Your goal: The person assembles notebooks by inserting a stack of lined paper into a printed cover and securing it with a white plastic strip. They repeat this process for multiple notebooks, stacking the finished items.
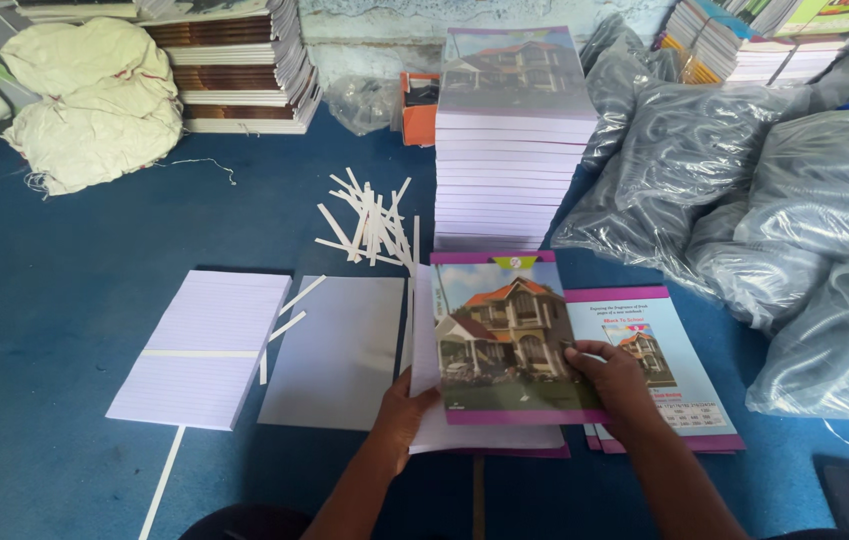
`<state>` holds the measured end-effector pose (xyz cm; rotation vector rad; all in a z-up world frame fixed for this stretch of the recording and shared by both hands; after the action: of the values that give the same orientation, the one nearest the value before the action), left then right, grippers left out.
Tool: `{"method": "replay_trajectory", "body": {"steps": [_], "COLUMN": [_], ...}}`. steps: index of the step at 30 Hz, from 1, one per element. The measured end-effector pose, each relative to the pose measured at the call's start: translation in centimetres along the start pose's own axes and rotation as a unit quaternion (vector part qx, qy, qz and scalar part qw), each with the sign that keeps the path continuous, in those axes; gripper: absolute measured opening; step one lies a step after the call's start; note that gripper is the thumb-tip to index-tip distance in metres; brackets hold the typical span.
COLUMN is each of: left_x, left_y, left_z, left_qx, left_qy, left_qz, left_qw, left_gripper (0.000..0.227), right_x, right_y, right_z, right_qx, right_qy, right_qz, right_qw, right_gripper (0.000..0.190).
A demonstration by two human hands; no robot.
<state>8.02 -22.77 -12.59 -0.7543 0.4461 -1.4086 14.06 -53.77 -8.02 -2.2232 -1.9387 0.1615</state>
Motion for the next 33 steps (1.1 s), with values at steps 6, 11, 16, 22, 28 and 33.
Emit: {"method": "replay_trajectory", "body": {"steps": [6,11,16,22,28,33], "left_x": [-0.2,-0.1,-0.1,0.0,0.0,-0.1], "left_y": [0.9,1.4,1.0,0.6,0.4,0.9], "left_z": [-0.4,-1.2,-1.2,-1.3,-1.8,-2.2], "left_qx": [0.031,0.002,0.005,-0.024,-0.057,-0.086], "left_qy": [0.030,0.012,0.016,0.028,0.030,0.005], "left_qz": [0.006,0.003,-0.001,-0.004,-0.010,-0.023], "left_qw": [0.999,1.000,1.000,0.999,0.998,0.996], "left_gripper": [0.056,0.059,0.064,0.066,0.068,0.064], "right_x": [1.6,1.6,1.4,1.7,2.0,2.5], "right_y": [-0.4,-0.2,0.0,0.5,0.3,0.4], "right_z": [2.6,4.8,6.0,6.7,6.3,6.2], "right_qx": [0.016,0.043,0.037,0.027,0.018,0.015], "right_qy": [0.006,-0.046,-0.092,-0.116,-0.132,-0.078], "right_qz": [-0.007,0.001,-0.010,-0.020,-0.023,-0.018], "right_qw": [1.000,0.998,0.995,0.993,0.991,0.997], "right_gripper": [0.029,0.033,0.035,0.035,0.035,0.036]}}
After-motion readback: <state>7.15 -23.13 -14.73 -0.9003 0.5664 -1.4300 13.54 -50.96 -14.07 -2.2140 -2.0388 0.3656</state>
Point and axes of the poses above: each hand's wrist, its own y-axis towards the middle knuckle, its own x-axis out of the palm, z = x × y, the point moved 9 cm from there along y, towards the middle knuckle, and after that the axes turned 13 degrees about -x, right-handed, at the moved point
